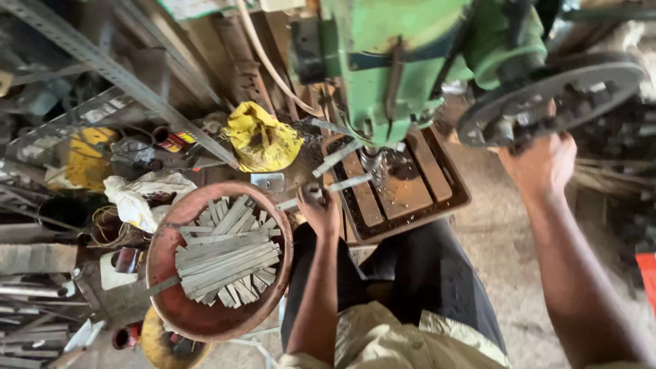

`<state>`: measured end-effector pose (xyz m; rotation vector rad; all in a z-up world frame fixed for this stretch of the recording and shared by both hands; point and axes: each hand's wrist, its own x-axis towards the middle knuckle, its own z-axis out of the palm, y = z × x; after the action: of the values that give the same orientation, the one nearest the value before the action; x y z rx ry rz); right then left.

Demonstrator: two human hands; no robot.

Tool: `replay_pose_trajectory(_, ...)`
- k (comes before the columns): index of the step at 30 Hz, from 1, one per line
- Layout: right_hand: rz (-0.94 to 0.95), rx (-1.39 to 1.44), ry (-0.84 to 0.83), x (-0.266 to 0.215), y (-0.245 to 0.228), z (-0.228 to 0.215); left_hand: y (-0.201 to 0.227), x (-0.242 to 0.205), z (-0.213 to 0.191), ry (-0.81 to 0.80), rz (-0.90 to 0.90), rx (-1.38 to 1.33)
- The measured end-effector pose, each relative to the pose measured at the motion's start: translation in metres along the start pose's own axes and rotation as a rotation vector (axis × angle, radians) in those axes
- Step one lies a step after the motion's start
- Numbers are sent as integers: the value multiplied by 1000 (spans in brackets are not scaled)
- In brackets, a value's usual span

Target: The person operates a drill press to drill holes into small metal rods. They pick up rods from a red basin, position them under the drill bit, and lower the drill to create holes. The person repeats this process for multiple rods throughout the clip.

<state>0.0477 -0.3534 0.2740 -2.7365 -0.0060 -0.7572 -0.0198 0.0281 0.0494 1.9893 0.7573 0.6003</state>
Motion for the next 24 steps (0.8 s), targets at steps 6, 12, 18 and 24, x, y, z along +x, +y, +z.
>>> replay_pose_trajectory(6, -176, 63, 104, 9, 4, -5, 3, 37, -16, -625, 152, 588)
replay_pose_trajectory(12, -141, 308, 84, 18, -2, -9, 34, 39, -29, -657, 306, 752)
replay_pose_trajectory(18, -114, 293, 120, 16, -6, -2, 36, 55, -13, -864, 175, 897)
replay_pose_trajectory(24, -133, 271, 84, 15, 7, 13, 8, 61, 8, -857, -34, 708)
